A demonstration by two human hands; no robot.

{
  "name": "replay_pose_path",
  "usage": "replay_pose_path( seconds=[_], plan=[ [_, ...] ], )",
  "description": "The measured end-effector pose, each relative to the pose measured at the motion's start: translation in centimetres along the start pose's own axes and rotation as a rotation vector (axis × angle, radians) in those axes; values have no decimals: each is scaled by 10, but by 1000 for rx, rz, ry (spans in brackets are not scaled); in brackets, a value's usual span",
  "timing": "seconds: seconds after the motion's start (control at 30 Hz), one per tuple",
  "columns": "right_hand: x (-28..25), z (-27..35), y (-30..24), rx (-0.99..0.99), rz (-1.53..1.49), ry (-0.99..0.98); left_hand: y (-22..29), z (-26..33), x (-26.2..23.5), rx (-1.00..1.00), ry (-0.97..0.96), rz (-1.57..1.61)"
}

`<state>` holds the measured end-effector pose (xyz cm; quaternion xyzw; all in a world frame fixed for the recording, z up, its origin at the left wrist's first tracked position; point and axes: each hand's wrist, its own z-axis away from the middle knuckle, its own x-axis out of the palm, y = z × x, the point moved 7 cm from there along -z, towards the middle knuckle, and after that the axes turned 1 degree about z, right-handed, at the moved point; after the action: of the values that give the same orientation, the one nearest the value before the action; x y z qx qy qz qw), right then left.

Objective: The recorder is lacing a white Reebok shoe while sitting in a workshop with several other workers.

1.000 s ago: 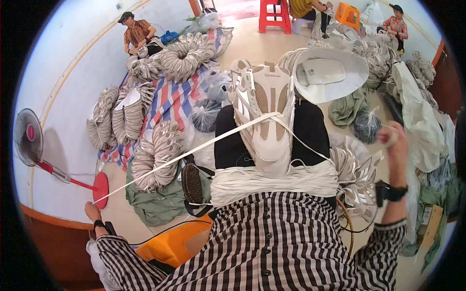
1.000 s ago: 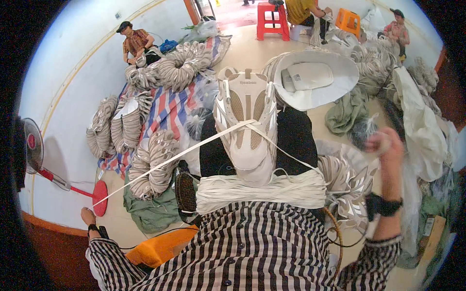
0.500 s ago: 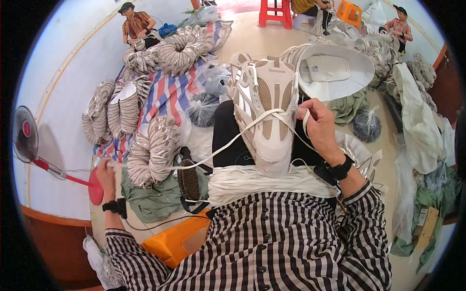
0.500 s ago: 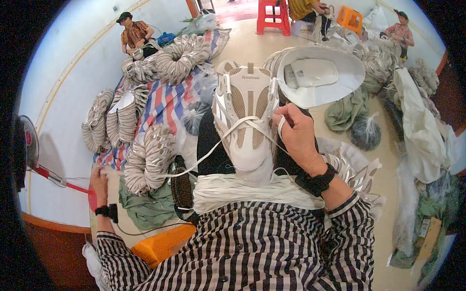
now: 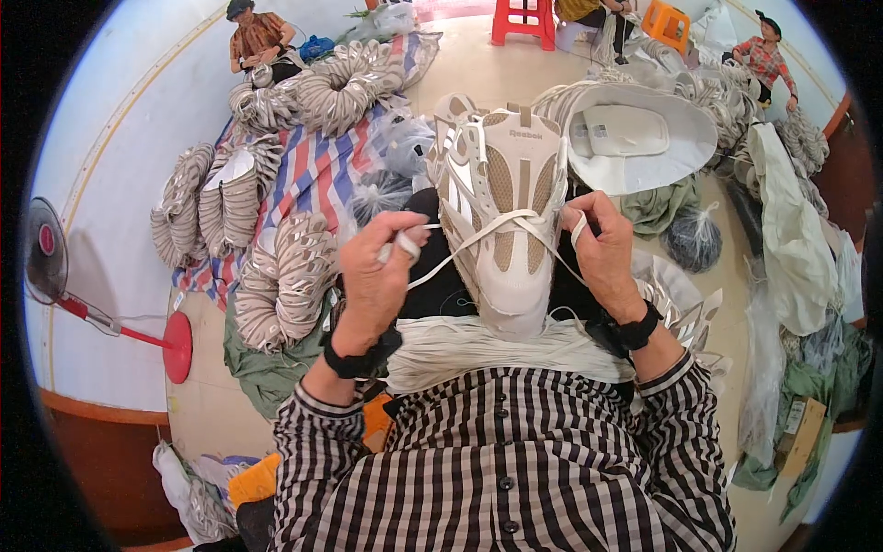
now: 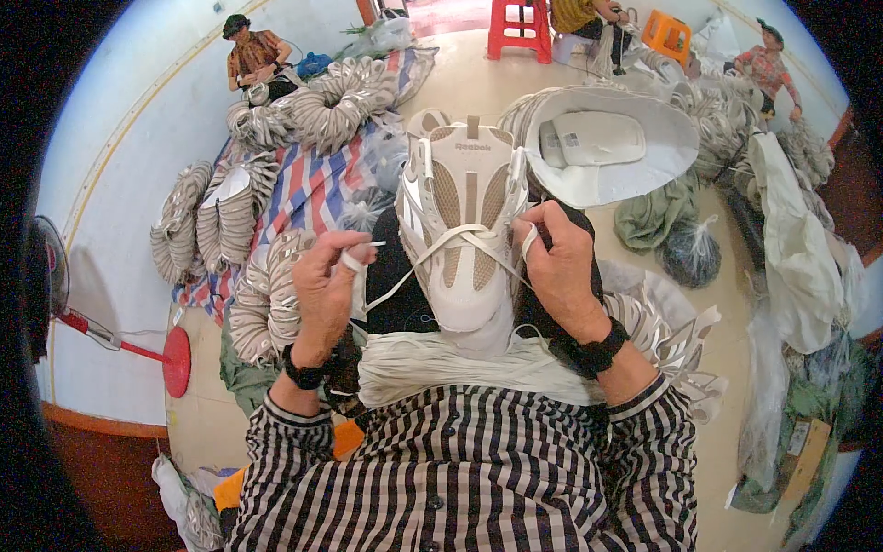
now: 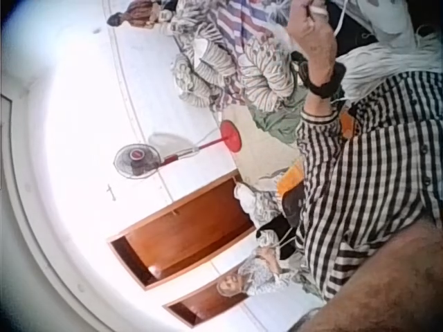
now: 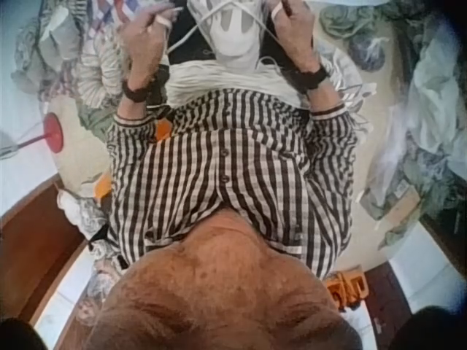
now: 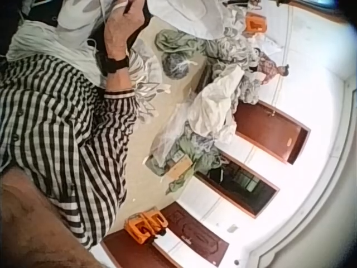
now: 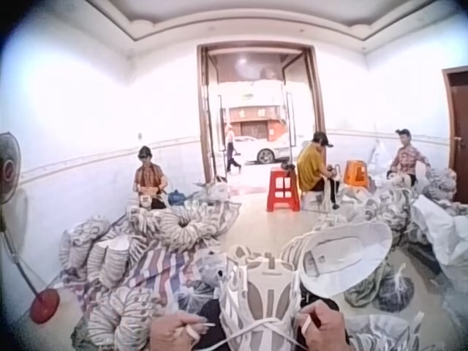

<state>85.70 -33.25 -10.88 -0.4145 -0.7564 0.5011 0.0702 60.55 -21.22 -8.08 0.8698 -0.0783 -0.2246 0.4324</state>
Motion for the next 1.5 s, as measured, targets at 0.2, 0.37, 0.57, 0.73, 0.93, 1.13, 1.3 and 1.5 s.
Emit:
replay_pose_path(
  seconds=[0.2,0.37,0.57,0.73,0.93,1.13,1.3,1.5],
  plan=[
    [4,2,-33,-419,412,-25,0,-6,36,23,-38,146],
    [9,-5,-37,-425,469,-92,-9,-7,46,30,9,170],
    [9,-15,2,141,-91,-272,-10,-9,56,101,74,67],
    [13,-13,7,196,-196,-283,-9,-9,56,179,129,51],
    [13,-13,3,195,-216,-303,-3,-12,58,284,137,-75],
    [13,-13,5,184,-210,-300,16,-16,59,440,78,-234],
    [13,-14,8,191,-196,-295,36,-19,66,578,-31,-399],
    [12,-14,4,154,-144,-292,22,-28,63,423,-68,-300]
  ],
)
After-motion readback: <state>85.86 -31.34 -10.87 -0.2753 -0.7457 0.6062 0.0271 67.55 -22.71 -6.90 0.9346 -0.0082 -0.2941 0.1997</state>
